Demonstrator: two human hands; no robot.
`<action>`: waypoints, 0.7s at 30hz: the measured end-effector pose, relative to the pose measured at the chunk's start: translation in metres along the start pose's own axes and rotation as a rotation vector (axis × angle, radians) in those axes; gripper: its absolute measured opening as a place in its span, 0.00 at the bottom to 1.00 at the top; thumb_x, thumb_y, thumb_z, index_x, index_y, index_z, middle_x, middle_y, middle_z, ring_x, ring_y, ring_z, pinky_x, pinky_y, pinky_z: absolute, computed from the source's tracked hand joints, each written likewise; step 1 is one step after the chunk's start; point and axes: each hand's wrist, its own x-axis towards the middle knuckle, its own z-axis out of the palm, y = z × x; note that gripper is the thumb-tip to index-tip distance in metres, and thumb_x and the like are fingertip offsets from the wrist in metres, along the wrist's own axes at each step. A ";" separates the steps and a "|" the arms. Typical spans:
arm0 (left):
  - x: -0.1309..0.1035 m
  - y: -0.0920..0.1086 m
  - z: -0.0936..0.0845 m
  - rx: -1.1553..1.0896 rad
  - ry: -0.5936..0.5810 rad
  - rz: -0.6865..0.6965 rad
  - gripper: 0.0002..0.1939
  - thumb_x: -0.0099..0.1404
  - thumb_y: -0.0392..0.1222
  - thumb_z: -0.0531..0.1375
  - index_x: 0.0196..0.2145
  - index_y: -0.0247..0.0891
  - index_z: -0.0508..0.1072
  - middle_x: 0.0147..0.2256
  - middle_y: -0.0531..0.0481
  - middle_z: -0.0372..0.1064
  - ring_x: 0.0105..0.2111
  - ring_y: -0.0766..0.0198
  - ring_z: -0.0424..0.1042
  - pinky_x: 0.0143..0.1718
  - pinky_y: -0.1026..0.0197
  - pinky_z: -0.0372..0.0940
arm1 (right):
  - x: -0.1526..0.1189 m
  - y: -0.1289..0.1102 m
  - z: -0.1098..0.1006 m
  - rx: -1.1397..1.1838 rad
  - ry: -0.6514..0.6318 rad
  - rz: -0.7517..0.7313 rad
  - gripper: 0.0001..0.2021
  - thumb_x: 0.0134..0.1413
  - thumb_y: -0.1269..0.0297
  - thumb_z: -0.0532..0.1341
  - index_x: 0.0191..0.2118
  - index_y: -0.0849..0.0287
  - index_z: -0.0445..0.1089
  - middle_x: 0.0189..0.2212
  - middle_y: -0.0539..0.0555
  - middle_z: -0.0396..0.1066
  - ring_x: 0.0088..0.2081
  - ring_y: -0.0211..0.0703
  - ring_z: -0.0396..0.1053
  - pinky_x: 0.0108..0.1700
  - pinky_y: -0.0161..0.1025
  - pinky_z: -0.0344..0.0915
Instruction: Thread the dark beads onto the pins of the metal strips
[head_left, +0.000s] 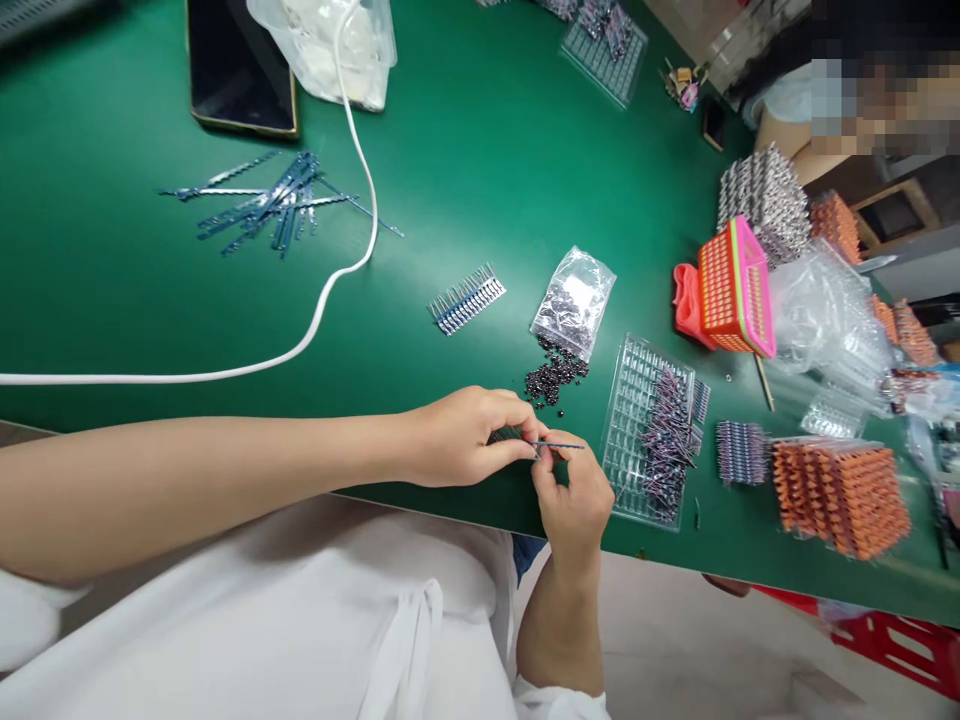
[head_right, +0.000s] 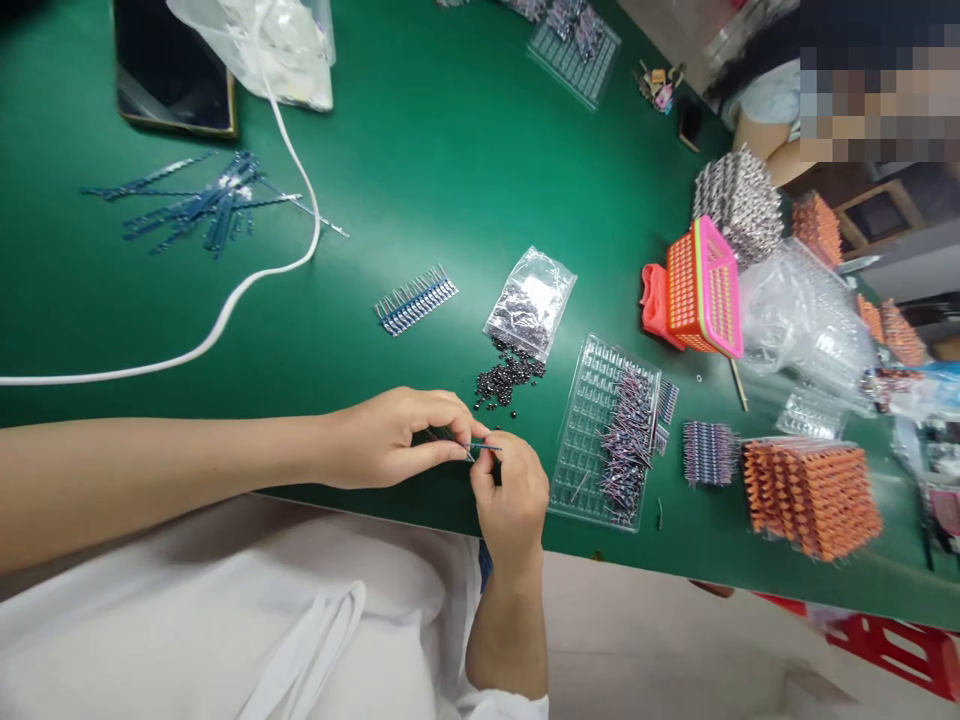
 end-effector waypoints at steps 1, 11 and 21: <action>-0.001 0.000 0.001 -0.002 0.004 0.030 0.07 0.67 0.38 0.56 0.37 0.37 0.74 0.42 0.46 0.77 0.42 0.60 0.73 0.44 0.60 0.65 | 0.000 -0.002 -0.001 0.018 0.022 0.009 0.09 0.59 0.74 0.58 0.42 0.54 0.69 0.36 0.52 0.77 0.39 0.40 0.77 0.41 0.39 0.74; -0.004 -0.003 0.008 0.018 0.060 0.210 0.06 0.69 0.35 0.54 0.35 0.37 0.70 0.42 0.42 0.77 0.42 0.60 0.73 0.45 0.58 0.67 | 0.002 -0.013 0.001 0.061 0.149 0.173 0.06 0.57 0.71 0.62 0.40 0.55 0.70 0.35 0.51 0.78 0.36 0.39 0.77 0.39 0.37 0.74; -0.004 -0.005 0.010 0.094 0.072 0.364 0.07 0.69 0.32 0.52 0.35 0.36 0.69 0.41 0.37 0.77 0.46 0.56 0.74 0.45 0.56 0.69 | -0.007 -0.012 0.007 0.125 0.190 0.311 0.08 0.58 0.67 0.62 0.44 0.55 0.71 0.37 0.52 0.77 0.35 0.39 0.77 0.39 0.38 0.75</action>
